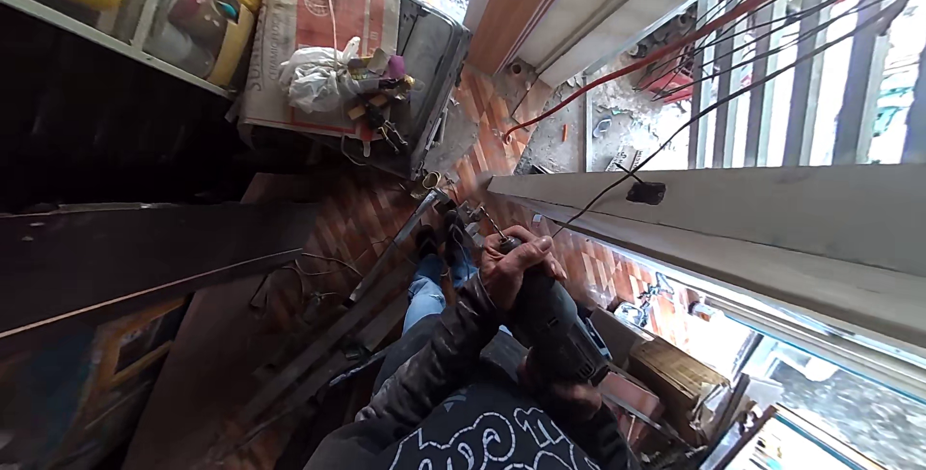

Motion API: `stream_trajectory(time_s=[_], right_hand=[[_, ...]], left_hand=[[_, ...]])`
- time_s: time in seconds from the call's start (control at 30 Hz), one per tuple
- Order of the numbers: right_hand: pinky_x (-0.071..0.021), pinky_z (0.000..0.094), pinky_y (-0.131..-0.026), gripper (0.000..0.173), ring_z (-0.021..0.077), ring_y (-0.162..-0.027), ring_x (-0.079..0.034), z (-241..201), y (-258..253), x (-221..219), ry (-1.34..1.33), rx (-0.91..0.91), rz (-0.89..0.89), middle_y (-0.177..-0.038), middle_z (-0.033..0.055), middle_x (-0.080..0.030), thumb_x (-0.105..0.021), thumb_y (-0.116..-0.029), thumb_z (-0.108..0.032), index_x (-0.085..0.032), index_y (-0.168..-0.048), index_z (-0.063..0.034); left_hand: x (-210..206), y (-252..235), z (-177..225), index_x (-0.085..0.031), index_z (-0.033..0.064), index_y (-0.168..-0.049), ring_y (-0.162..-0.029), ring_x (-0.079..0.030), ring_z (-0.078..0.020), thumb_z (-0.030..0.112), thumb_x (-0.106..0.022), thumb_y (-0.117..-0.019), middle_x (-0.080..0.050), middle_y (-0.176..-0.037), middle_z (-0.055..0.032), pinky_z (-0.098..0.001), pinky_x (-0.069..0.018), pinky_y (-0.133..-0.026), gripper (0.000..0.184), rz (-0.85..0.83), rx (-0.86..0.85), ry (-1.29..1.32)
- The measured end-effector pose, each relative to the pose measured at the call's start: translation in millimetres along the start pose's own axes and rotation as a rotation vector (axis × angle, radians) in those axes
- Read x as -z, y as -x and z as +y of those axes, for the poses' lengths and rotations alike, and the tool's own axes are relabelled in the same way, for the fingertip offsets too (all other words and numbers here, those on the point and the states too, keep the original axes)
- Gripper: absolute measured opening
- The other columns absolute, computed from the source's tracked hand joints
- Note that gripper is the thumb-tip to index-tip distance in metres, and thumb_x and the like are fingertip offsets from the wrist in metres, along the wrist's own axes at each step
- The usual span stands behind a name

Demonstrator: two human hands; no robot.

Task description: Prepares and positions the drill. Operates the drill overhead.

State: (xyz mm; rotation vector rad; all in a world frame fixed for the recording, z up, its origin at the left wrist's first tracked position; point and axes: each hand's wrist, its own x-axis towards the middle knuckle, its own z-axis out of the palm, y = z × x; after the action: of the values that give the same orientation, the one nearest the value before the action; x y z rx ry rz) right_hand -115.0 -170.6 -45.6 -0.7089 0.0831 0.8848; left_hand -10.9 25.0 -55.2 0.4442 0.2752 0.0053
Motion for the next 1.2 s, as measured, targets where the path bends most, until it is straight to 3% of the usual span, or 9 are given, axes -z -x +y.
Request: stream_trajectory(time_s=[0.17,0.63,0.77,0.83,0.87,0.9,1.0,1.1,1.2], right_hand=[[-0.0571,0.0316,-0.078,0.036,0.0113,-0.085,-0.069,10,6,17,0.013,0.068,-0.058,-0.096,0.0017,-0.074,-0.075,-0.0895,-0.029,-0.071,-0.122,-0.0142],[-0.0553,0.0281,-0.079,0.031,0.0072,-0.084,-0.067,4,-7,12,-0.073,0.026,-0.175,-0.093,-0.0032,-0.073,-0.071,-0.0937,-0.035,-0.073,-0.117,-0.0159],[-0.055,0.0166,-0.068,0.013,-0.0022,-0.064,-0.064,-22,-34,-57,-0.04,-0.033,0.167,-0.069,-0.0096,-0.068,-0.068,-0.0946,-0.028,-0.075,-0.097,-0.0176],[-0.0549,0.0216,-0.079,0.022,0.0023,-0.08,-0.066,-11,-39,-31,-0.151,0.07,-0.156,-0.088,-0.0047,-0.072,-0.056,-0.1029,-0.015,-0.069,-0.118,-0.0083],[-0.0561,0.0204,-0.071,0.012,0.0021,-0.068,-0.066,-21,-33,-47,-0.115,-0.058,0.111,-0.073,-0.0058,-0.071,-0.065,-0.0949,-0.017,-0.076,-0.099,-0.0144],[-0.0568,0.0217,-0.072,0.009,0.003,-0.07,-0.068,-22,-25,-41,-0.07,-0.132,0.154,-0.074,-0.0063,-0.072,-0.069,-0.0919,-0.021,-0.077,-0.095,-0.0189],[-0.0574,0.0341,-0.086,0.028,0.0139,-0.096,-0.071,9,-2,18,-0.101,-0.028,-0.092,-0.104,0.0023,-0.076,-0.071,-0.0927,-0.025,-0.074,-0.118,-0.0144],[-0.057,0.0351,-0.084,0.029,0.0148,-0.092,-0.07,18,3,10,-0.029,0.054,0.013,-0.099,0.0043,-0.075,-0.071,-0.0913,-0.026,-0.074,-0.116,-0.0113],[-0.0575,0.0323,-0.09,0.035,0.0136,-0.102,-0.07,10,2,-4,0.076,0.033,0.045,-0.111,0.0039,-0.076,-0.072,-0.0924,-0.032,-0.073,-0.122,-0.0145]], left_hand=[[0,-3,-1,-0.063,0.0055,-0.079,-0.062,-0.073,-0.0217,0.003,-0.058,-0.0949,-0.07,-0.064,-0.0121,-0.0383,-0.0625,-0.069,0.017,0.019,0.011,0.015],[9,-4,-10,-0.064,0.0067,-0.082,-0.064,-0.071,-0.0193,0.003,-0.061,-0.0937,-0.068,-0.066,-0.0086,-0.0381,-0.0601,-0.069,0.013,-0.124,-0.083,0.065],[11,-4,-11,-0.065,0.0067,-0.081,-0.063,-0.071,-0.0188,0.002,-0.062,-0.0926,-0.068,-0.066,-0.0085,-0.0367,-0.0601,-0.068,0.012,-0.104,-0.092,0.07],[12,-4,-12,-0.064,0.0057,-0.082,-0.063,-0.07,-0.0191,0.001,-0.062,-0.0925,-0.068,-0.066,-0.0091,-0.037,-0.0603,-0.068,0.012,-0.106,-0.095,0.073],[13,-4,-13,-0.064,0.006,-0.081,-0.063,-0.071,-0.0188,0.002,-0.062,-0.0925,-0.068,-0.066,-0.0089,-0.0367,-0.0602,-0.068,0.012,-0.104,-0.093,0.071],[14,-4,-13,-0.064,0.006,-0.081,-0.063,-0.07,-0.0187,0.002,-0.062,-0.0923,-0.068,-0.066,-0.0087,-0.0366,-0.06,-0.067,0.012,-0.092,-0.09,0.064],[14,-4,-9,-0.064,0.0053,-0.079,-0.06,-0.071,-0.0194,0.001,-0.062,-0.0917,-0.069,-0.064,-0.0096,-0.0365,-0.0617,-0.065,0.013,0.038,-0.064,-0.004],[12,-3,-1,-0.062,0.0053,-0.077,-0.057,-0.071,-0.0204,0.001,-0.058,-0.0926,-0.068,-0.061,-0.0109,-0.0361,-0.0621,-0.063,0.017,0.135,0.003,-0.026],[9,-3,9,-0.061,0.0069,-0.077,-0.061,-0.072,-0.0206,0.004,-0.056,-0.0951,-0.068,-0.062,-0.0106,-0.0368,-0.0618,-0.068,0.019,0.095,0.049,-0.016]])
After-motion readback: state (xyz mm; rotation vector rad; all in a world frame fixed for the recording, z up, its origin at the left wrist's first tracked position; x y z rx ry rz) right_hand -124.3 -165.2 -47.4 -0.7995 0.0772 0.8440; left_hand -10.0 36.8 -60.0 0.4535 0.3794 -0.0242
